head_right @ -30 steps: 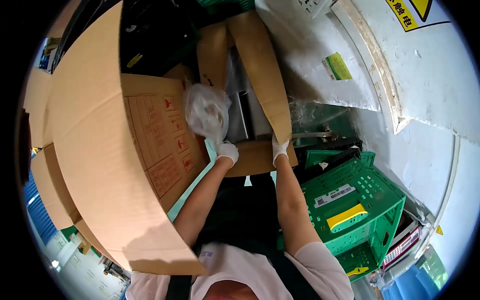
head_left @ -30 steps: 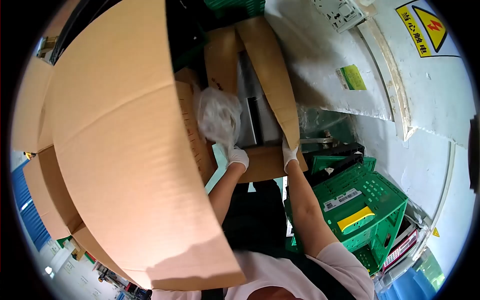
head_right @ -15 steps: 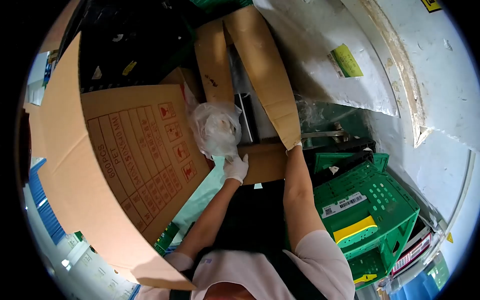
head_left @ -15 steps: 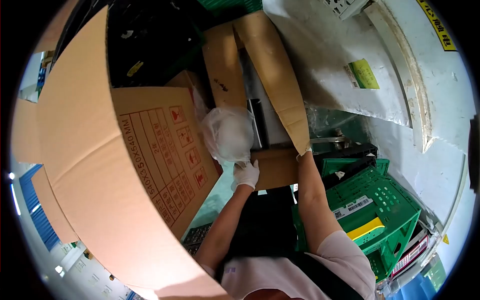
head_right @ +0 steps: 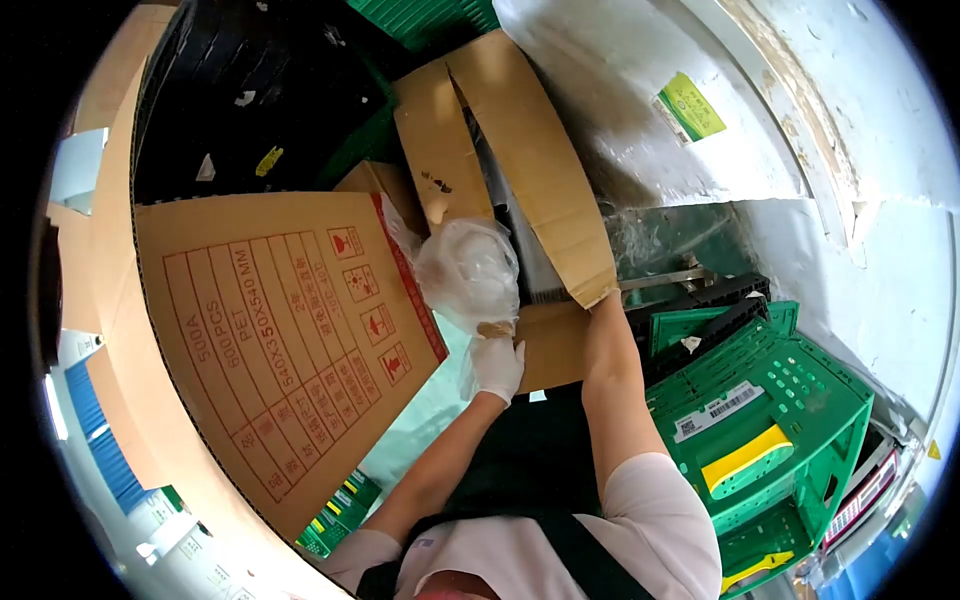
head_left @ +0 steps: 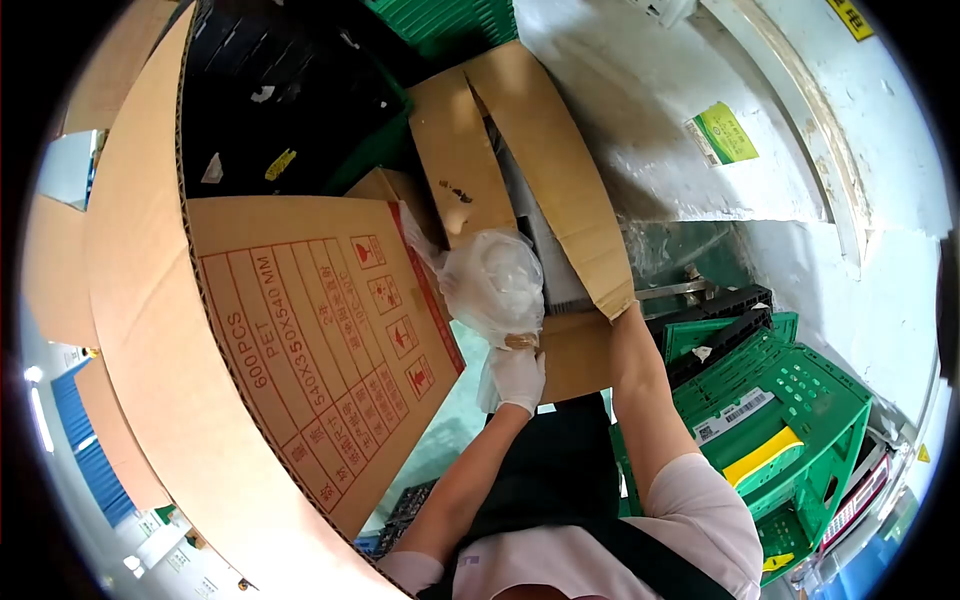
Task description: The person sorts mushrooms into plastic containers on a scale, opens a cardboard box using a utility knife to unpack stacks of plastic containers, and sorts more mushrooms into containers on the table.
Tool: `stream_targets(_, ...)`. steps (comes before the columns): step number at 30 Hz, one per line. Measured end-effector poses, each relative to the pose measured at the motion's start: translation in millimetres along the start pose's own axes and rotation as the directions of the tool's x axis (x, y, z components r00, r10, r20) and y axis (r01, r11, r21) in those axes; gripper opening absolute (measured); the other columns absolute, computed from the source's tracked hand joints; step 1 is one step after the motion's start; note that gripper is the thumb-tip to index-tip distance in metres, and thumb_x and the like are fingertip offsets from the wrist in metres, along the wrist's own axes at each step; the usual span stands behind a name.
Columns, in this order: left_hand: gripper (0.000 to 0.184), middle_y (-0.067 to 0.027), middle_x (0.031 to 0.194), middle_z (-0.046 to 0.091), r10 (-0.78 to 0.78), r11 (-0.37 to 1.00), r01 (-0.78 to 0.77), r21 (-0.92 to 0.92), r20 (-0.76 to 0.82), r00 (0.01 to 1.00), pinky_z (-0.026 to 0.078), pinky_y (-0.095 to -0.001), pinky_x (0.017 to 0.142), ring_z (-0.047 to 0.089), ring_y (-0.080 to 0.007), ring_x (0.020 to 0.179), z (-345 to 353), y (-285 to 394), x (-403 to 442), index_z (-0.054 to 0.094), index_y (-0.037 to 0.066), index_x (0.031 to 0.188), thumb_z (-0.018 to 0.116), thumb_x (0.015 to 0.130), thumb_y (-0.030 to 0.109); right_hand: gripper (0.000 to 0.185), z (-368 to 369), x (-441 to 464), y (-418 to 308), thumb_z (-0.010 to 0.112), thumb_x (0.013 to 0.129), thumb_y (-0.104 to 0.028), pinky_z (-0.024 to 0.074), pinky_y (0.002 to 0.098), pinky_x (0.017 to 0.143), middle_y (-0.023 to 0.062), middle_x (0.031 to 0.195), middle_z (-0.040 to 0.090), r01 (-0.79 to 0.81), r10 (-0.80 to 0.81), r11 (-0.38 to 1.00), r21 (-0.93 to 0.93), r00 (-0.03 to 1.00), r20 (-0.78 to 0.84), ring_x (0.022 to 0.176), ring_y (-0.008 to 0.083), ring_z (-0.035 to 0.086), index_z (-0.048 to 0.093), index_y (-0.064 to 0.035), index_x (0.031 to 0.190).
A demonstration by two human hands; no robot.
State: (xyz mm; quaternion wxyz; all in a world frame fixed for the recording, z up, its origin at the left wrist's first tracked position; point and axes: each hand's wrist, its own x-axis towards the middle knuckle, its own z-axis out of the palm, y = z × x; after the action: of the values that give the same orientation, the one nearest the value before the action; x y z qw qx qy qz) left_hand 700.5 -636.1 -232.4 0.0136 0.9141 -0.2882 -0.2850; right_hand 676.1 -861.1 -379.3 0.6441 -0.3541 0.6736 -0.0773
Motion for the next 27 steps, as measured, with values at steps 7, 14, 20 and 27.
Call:
stream_targets(7, 0.040, -0.0137, 0.094, 0.062, 0.137, 0.898, -0.111, 0.426, -0.030, 0.990, 0.040, -0.0494, 0.080, 0.059, -0.0328, 0.083, 22.7, -1.7, 1.1, 0.052, 0.009, 0.118, 0.051, 0.083, 0.029, 0.044, 3.0, 6.9, 5.0, 0.060, 0.082, -0.035, 0.0438, 0.0400, 0.085, 0.0131, 0.109, 0.059, -0.027, 0.026, 0.995, 0.093, 1.000, 0.012, 0.101, 0.0287, 0.055, 0.056, -0.0020, 0.111)
stream_targets(14, 0.038, -0.0153, 0.106, 0.059, 0.318, 0.840, -0.328, 0.432, 0.098, 0.943, 0.048, -0.0402, 0.074, 0.058, -0.0271, 0.092, 8.6, 2.3, 3.6, 0.054, 0.006, 0.117, 0.047, 0.080, 0.016, 0.044, 6.1, 11.7, 15.1, 0.061, 0.082, -0.036, 0.0443, 0.0402, 0.084, 0.0124, 0.108, 0.059, -0.062, 0.054, 0.980, 0.191, 0.998, 0.043, 0.100, 0.0276, 0.056, 0.056, -0.0024, 0.110)
stream_targets(20, 0.039, -0.0155, 0.108, 0.058, 0.431, 0.889, -0.443, 0.114, 0.121, 0.894, 0.047, -0.0389, 0.079, 0.057, -0.0285, 0.097, -25.0, 41.1, 2.1, 0.050, 0.005, 0.119, 0.049, 0.083, 0.020, 0.044, 7.3, 10.9, 16.1, 0.061, 0.081, -0.036, 0.0448, 0.0404, 0.083, 0.0119, 0.107, 0.059, -0.075, 0.064, 0.970, 0.230, 0.996, 0.054, 0.100, 0.0267, 0.056, 0.057, -0.0028, 0.110)
stream_targets(27, 0.070, -0.0226, 0.137, 0.030, 0.464, 0.883, -0.467, -0.045, -0.070, 0.883, 0.024, -0.0477, 0.104, 0.031, -0.0398, 0.123, -41.4, 54.4, 29.5, 0.037, 0.003, 0.131, 0.066, 0.073, 0.028, 0.045, 6.6, -0.2, 13.8, 0.062, 0.081, -0.037, 0.0453, 0.0406, 0.082, 0.0113, 0.106, 0.060, -0.073, 0.055, 0.968, 0.240, 0.995, 0.079, 0.099, 0.0257, 0.056, 0.058, -0.0032, 0.109)
